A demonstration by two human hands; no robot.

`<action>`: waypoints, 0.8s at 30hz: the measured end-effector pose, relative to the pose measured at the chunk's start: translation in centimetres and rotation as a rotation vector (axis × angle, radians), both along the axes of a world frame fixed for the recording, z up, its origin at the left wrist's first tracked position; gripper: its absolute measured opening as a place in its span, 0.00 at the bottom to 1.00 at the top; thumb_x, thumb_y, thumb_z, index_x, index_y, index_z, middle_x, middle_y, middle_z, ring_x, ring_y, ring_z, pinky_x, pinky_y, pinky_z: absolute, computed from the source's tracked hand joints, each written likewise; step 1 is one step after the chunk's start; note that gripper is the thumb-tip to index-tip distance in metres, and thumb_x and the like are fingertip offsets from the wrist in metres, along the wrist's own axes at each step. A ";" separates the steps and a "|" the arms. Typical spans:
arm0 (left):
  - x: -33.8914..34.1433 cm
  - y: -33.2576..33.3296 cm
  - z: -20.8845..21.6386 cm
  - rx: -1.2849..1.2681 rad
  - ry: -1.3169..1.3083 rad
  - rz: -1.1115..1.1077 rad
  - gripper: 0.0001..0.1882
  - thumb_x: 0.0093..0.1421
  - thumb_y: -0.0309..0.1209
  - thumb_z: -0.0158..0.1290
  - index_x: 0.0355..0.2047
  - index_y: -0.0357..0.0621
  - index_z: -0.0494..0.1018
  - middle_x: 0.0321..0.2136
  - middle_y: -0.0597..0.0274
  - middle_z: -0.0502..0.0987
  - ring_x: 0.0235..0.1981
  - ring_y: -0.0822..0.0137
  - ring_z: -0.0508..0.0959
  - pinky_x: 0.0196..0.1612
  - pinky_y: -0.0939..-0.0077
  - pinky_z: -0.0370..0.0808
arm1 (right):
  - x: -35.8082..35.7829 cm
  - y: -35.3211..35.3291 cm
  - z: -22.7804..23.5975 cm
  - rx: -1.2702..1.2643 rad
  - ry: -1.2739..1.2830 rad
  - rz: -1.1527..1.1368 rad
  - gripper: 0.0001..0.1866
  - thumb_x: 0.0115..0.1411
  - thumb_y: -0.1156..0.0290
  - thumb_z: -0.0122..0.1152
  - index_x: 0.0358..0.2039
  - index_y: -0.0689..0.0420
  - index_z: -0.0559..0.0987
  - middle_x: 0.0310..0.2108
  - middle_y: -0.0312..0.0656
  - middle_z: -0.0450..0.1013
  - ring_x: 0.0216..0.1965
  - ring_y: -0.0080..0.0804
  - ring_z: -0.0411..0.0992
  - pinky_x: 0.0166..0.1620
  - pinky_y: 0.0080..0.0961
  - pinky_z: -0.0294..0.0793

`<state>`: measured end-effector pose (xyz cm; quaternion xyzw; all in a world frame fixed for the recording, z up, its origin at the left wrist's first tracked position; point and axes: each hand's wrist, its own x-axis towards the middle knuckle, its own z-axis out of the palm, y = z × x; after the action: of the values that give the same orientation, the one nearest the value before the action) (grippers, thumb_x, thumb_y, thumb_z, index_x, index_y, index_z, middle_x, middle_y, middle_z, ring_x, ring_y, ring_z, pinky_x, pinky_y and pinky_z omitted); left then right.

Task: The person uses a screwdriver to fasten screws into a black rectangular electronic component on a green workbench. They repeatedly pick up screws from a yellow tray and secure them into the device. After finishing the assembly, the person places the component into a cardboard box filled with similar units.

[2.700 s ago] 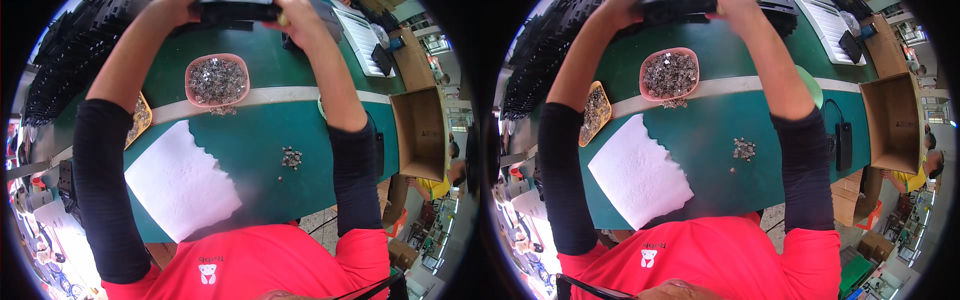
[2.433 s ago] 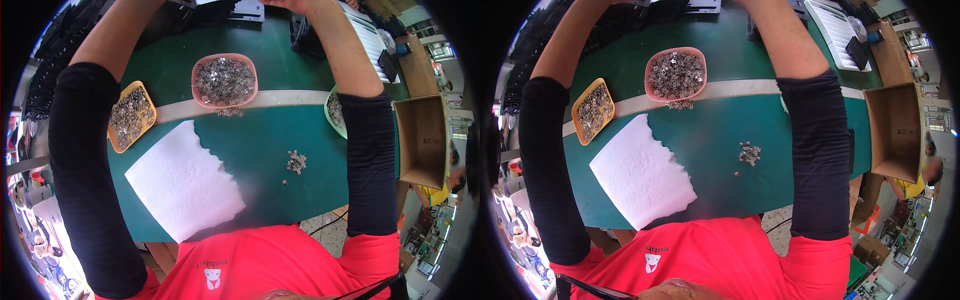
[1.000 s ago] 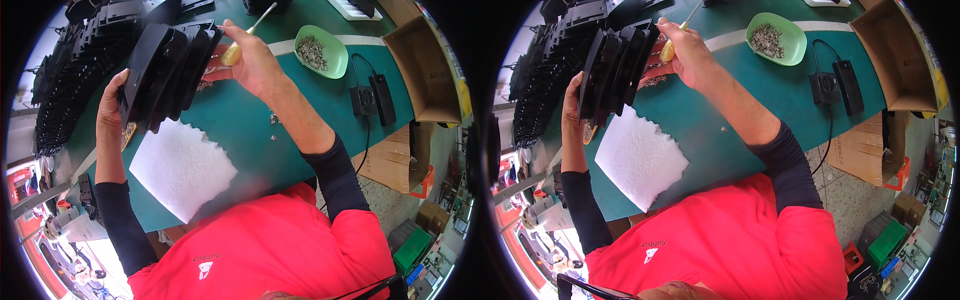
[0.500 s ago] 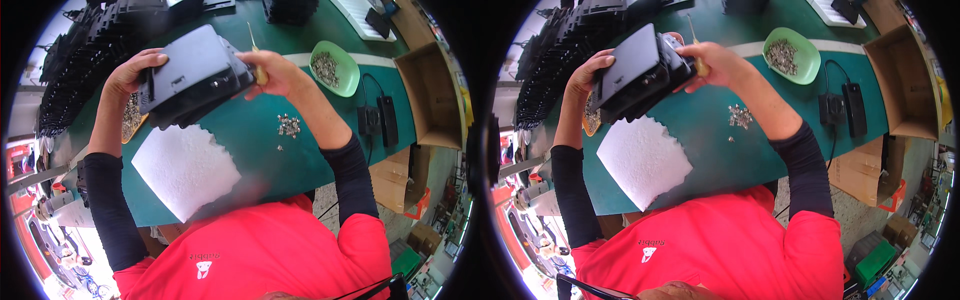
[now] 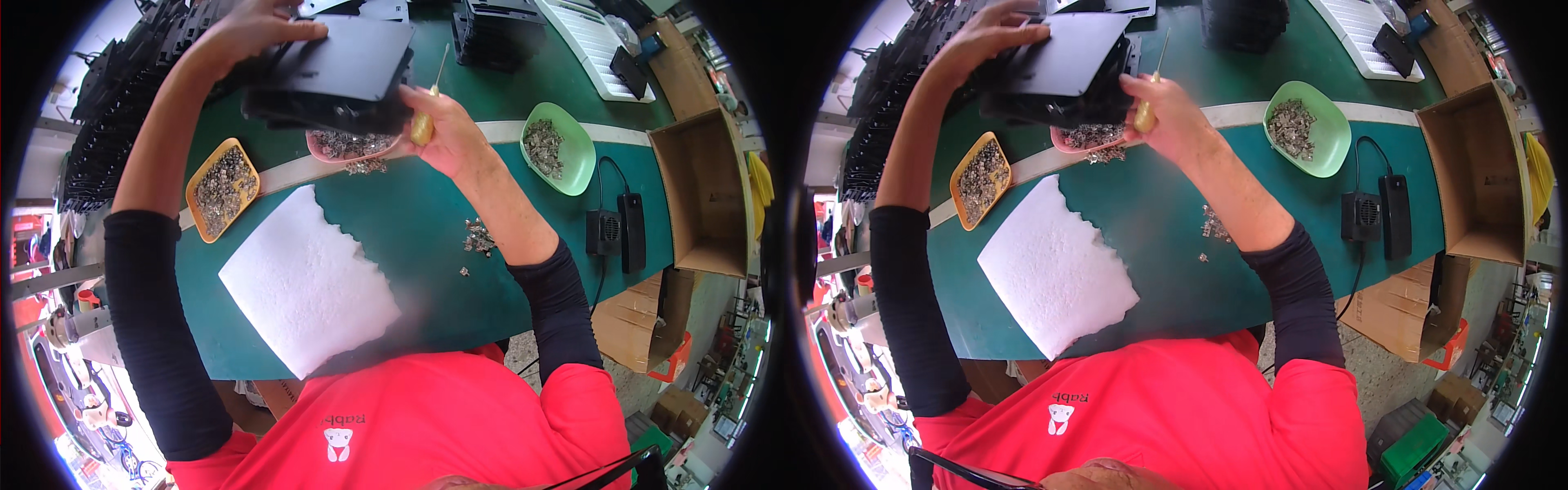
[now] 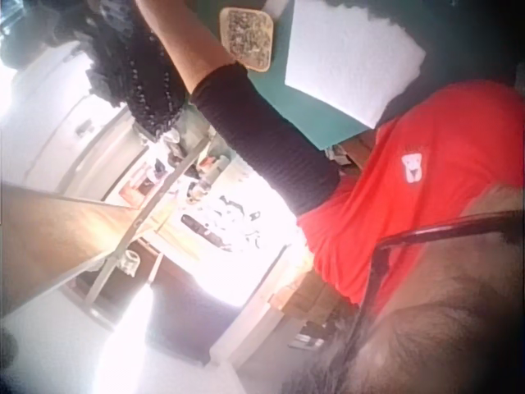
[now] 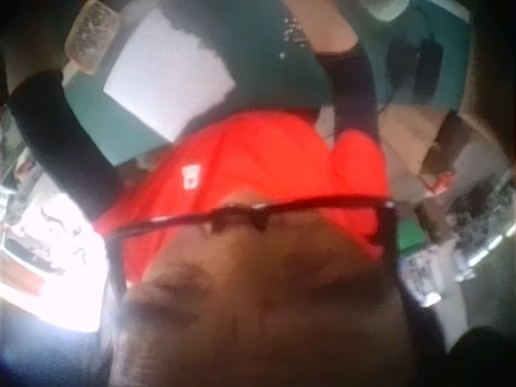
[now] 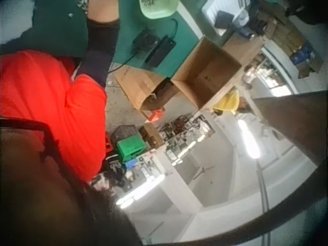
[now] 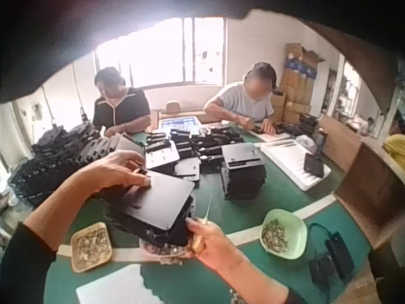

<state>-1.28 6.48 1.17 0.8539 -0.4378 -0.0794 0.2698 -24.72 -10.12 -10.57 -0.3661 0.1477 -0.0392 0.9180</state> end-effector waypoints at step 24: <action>9.9 -10.0 3.7 0.086 -0.634 -0.200 0.12 0.67 0.36 0.43 0.41 0.43 0.73 0.26 0.47 0.75 0.29 0.49 0.77 0.34 0.53 0.71 | 24.8 -2.1 1.3 0.092 0.046 -0.440 0.07 0.61 0.66 0.59 0.37 0.52 0.72 0.28 0.39 0.66 0.23 0.36 0.65 0.23 0.33 0.73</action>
<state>8.65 -3.51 4.83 0.7995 -0.5779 0.1459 0.0749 0.12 -12.23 -9.25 -0.2835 0.2466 -0.2236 0.8994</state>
